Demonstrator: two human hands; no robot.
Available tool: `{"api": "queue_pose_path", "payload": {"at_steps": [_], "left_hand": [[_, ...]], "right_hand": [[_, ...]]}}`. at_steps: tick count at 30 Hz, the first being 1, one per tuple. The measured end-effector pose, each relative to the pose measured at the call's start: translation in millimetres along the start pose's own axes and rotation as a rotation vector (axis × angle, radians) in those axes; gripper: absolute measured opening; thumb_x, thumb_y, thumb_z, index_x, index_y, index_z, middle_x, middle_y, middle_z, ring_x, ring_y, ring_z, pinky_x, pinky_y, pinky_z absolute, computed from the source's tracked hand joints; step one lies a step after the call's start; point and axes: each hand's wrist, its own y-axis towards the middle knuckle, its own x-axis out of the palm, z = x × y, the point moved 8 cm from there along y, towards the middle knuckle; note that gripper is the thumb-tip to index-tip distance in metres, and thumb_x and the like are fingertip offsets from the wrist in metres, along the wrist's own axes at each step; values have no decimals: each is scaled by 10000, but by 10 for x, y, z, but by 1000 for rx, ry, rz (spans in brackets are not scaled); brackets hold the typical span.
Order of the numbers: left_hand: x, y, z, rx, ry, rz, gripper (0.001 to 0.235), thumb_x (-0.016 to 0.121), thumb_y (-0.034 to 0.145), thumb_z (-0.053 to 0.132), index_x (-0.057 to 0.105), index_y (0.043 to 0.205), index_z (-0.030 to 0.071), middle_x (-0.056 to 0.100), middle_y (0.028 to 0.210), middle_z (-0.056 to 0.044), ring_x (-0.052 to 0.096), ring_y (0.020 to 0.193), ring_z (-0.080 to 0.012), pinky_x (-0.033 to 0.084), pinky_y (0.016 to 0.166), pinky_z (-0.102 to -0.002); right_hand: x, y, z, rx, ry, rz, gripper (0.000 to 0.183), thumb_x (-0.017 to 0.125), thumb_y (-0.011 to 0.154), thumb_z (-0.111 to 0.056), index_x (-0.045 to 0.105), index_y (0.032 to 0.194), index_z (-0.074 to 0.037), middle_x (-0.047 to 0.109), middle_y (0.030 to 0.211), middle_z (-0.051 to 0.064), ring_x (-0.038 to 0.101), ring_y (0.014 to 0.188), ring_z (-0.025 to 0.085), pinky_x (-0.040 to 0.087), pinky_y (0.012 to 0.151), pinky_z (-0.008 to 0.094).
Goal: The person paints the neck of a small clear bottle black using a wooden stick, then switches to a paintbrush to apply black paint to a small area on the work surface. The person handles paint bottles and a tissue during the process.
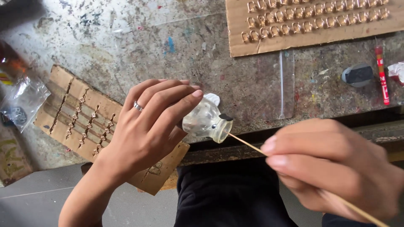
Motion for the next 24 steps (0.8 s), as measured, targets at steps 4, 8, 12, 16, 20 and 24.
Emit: {"api": "queue_pose_path", "payload": {"at_steps": [4, 8, 12, 16, 20, 24], "left_hand": [[-9, 20, 6, 7, 2, -3, 493, 596, 939, -62, 545, 1417, 50, 648, 1398, -140, 650, 1308, -326, 457, 1129, -505], [-2, 18, -13, 2, 13, -5, 532, 622, 915, -83, 538, 1422, 53, 648, 1403, -131, 649, 1308, -318, 449, 1135, -497], [-12, 0, -30, -3, 10, -10, 543, 638, 917, -82, 528, 1430, 57, 645, 1402, -134, 641, 1310, -320, 443, 1139, -502], [-22, -35, -50, -10, 1, -9, 577, 638, 888, -101, 526, 1432, 54, 640, 1402, -143, 636, 1316, -322, 448, 1137, -505], [-18, -45, -47, -8, -13, -13, 565, 641, 900, -94, 526, 1431, 63, 637, 1400, -134, 636, 1320, -324, 441, 1144, -504], [-9, -44, -38, -4, -19, -26, 550, 634, 912, -84, 525, 1431, 60, 624, 1415, -136, 632, 1333, -328, 433, 1148, -511]], "right_hand": [[108, 142, -68, 9, -27, 210, 79, 670, 877, -37, 645, 921, 23, 717, 888, 174, 777, 759, 286, 672, 691, 314], [199, 214, -6, 80, 6, 76, 167, 719, 914, 33, 632, 1057, 44, 702, 1030, 161, 757, 900, 291, 663, 827, 345], [238, 216, 11, 47, 24, 65, 136, 682, 932, 37, 621, 1054, 41, 694, 1030, 162, 751, 911, 285, 671, 837, 344], [251, 190, 15, 34, 17, 121, 97, 616, 937, -19, 637, 1018, 30, 704, 999, 171, 757, 864, 288, 674, 801, 340], [223, 176, -13, 80, 17, 160, 68, 591, 936, -1, 634, 988, 9, 694, 950, 147, 750, 825, 255, 663, 765, 312], [193, 155, -18, 148, 15, 121, 111, 663, 924, 23, 670, 1021, -30, 678, 962, 113, 712, 832, 235, 627, 771, 312]]}}
